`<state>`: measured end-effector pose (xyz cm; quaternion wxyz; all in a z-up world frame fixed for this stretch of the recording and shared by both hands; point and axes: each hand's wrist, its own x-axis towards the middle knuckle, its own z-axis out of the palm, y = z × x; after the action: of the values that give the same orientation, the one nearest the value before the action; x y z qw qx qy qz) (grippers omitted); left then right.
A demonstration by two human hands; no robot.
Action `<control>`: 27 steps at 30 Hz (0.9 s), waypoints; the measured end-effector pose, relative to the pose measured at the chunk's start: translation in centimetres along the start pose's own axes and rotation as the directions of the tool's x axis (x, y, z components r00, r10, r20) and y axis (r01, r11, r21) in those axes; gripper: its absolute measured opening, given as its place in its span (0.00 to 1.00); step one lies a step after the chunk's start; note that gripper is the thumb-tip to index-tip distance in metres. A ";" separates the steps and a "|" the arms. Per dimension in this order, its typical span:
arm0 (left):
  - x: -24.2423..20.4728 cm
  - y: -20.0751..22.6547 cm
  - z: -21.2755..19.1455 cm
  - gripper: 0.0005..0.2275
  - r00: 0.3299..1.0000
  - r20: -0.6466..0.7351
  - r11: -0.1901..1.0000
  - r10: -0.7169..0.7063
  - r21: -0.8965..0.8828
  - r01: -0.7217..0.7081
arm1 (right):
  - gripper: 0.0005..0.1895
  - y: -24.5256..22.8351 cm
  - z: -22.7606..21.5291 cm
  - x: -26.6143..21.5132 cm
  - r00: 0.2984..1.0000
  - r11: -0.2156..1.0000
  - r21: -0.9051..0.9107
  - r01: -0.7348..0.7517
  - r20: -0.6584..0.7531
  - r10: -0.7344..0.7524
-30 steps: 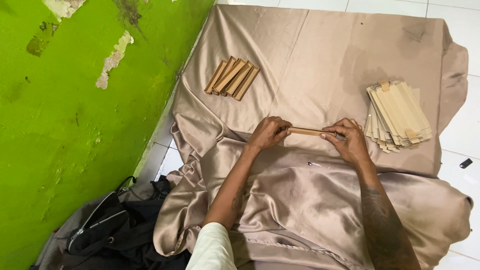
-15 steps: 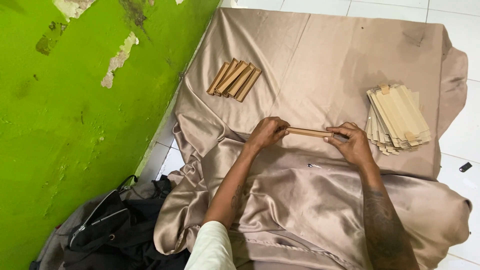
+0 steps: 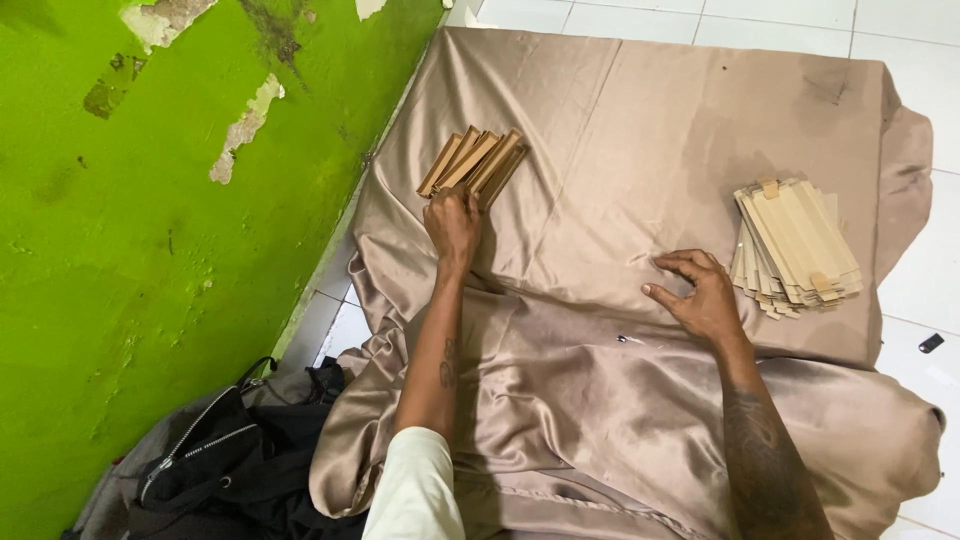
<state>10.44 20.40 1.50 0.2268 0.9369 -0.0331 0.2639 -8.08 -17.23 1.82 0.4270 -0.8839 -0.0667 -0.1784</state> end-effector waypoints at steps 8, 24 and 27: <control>-0.6 -0.9 3.0 0.15 0.999 0.045 0.998 -0.008 0.059 0.006 | 0.19 0.7 0.4 -0.1 1.000 0.999 -0.036 0.021 -0.003 -0.021; -7.5 16.0 5.6 0.13 0.958 0.198 0.907 0.208 -0.405 -0.113 | 0.19 0.4 -0.1 0.5 0.994 0.997 -0.079 0.013 0.105 -0.005; -7.9 15.8 6.5 0.10 0.954 0.193 0.921 0.228 -0.360 -0.148 | 0.19 -2.0 -2.0 1.6 0.964 0.998 -0.061 -0.034 0.262 0.049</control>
<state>3.96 2.95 -1.05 0.3538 0.9000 -0.1947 0.1640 -7.62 -17.59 5.00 0.3932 -0.9126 -0.0993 -0.0525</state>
